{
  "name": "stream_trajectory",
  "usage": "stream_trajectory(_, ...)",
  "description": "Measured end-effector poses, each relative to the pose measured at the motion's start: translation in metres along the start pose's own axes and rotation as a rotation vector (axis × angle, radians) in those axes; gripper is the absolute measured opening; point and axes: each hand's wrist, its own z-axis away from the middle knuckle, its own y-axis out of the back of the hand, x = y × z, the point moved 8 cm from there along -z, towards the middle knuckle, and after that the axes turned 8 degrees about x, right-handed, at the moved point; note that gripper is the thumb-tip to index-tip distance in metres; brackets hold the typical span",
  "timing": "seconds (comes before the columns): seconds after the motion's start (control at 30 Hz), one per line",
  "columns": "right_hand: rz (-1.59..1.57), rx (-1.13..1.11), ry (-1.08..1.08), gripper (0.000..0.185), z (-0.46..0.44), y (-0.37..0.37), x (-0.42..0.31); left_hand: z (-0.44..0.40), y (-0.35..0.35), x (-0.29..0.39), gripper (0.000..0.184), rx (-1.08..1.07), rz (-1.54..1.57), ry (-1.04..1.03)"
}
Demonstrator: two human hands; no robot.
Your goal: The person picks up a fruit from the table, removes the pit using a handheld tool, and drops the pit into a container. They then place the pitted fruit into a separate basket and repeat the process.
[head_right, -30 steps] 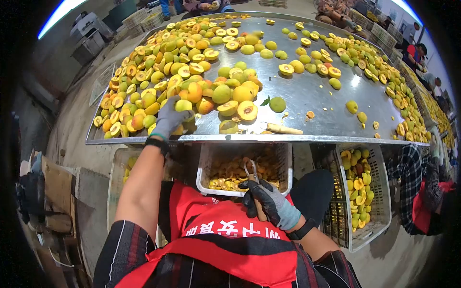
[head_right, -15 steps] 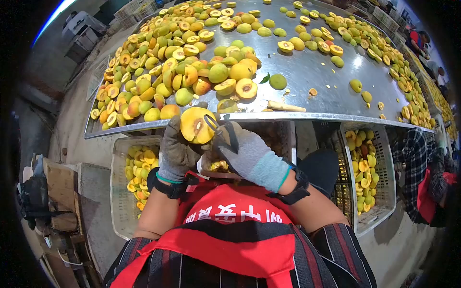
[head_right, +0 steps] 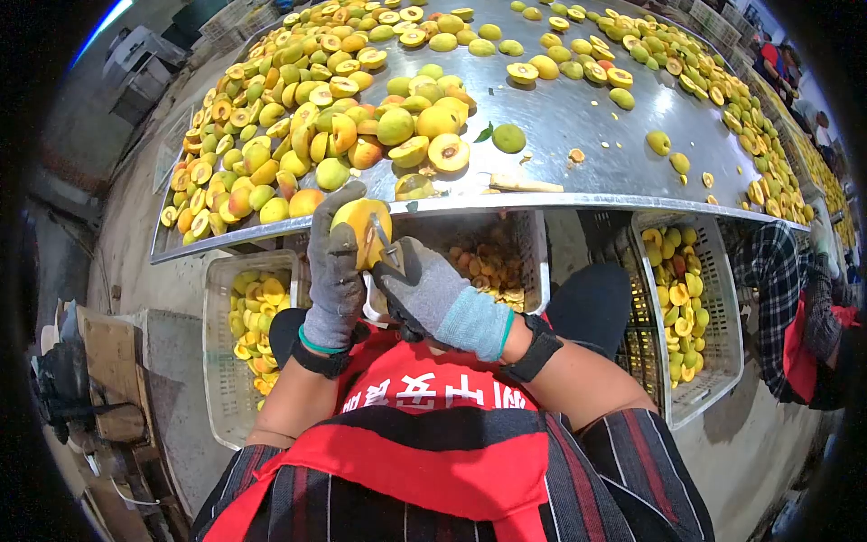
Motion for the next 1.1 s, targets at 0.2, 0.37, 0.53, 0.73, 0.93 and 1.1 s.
stream_trajectory(0.2,0.38,-0.049,0.046,0.025,0.007,0.005,-0.004,-0.005,0.0,-0.003,0.037,-0.179,-0.019,0.268)
stream_trajectory(0.37,-0.231,-0.168,-0.224,0.028,0.014,-0.006,-0.01,-0.002,-0.002,0.017,0.042,-0.012,-0.009,-0.024)
stream_trajectory(0.53,0.381,-0.005,0.254,0.027,0.014,0.001,-0.024,-0.001,-0.001,0.013,0.036,-0.08,-0.072,0.009)
stream_trajectory(0.73,0.106,0.003,0.071,0.023,0.013,0.005,-0.007,0.002,-0.01,-0.014,0.051,-0.134,0.124,0.309)
stream_trajectory(0.93,0.162,0.264,0.334,0.023,0.021,0.012,-0.011,0.014,-0.027,-0.019,0.037,-0.058,0.715,0.622)
stream_trajectory(1.1,-0.666,0.439,-0.079,0.013,0.015,0.041,0.015,0.022,-0.004,-0.052,0.056,-0.065,1.063,0.631)
